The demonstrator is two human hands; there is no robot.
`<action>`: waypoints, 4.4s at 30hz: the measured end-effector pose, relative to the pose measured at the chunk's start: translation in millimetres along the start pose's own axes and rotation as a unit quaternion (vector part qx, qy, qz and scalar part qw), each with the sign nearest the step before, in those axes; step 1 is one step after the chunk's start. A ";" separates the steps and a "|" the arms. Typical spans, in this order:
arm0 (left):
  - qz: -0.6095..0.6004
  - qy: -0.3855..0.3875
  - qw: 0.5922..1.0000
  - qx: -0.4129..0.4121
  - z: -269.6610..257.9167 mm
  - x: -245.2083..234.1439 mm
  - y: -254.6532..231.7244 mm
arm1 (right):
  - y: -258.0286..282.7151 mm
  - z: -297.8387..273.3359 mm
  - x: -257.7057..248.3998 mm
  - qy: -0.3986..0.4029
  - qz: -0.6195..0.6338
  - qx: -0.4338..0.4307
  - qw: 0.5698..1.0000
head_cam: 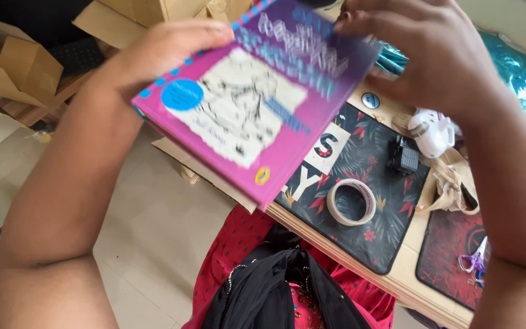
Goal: The person places a book into a cardboard box, closes the flaps, and seals the box with clear packing tape. They then position the sealed box on a sheet of shiny teal wrapping paper and begin to fold the paper around the box.
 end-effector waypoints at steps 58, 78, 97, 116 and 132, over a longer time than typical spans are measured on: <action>0.594 -0.185 0.775 0.106 -13.9 27.9 32.9 | -83.4 131.0 170.1 0.563 -0.224 -0.098 0.789; 0.595 -0.184 0.775 0.102 -21.2 34.0 22.4 | -64.8 106.8 114.1 0.399 0.080 -0.035 0.913; 0.607 -0.207 0.767 0.039 -38.7 59.5 89.1 | -53.5 -15.8 137.9 0.108 0.127 -0.081 0.983; 0.471 -0.242 0.846 0.057 25.1 30.7 118.6 | -58.2 -83.1 134.8 0.070 0.135 0.085 0.985; 0.486 -0.161 0.841 0.173 87.9 -33.5 145.1 | -62.8 -161.3 118.8 -0.200 0.127 0.235 0.943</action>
Point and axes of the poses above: each hand's wrist, its own z-axis towards the middle knuckle, its own x-axis out of the palm, y = z × x, the point moved 1 cm from there along z, towards the middle knuckle, and after that the axes turned 9 degrees about y, right-handed, at the moved point
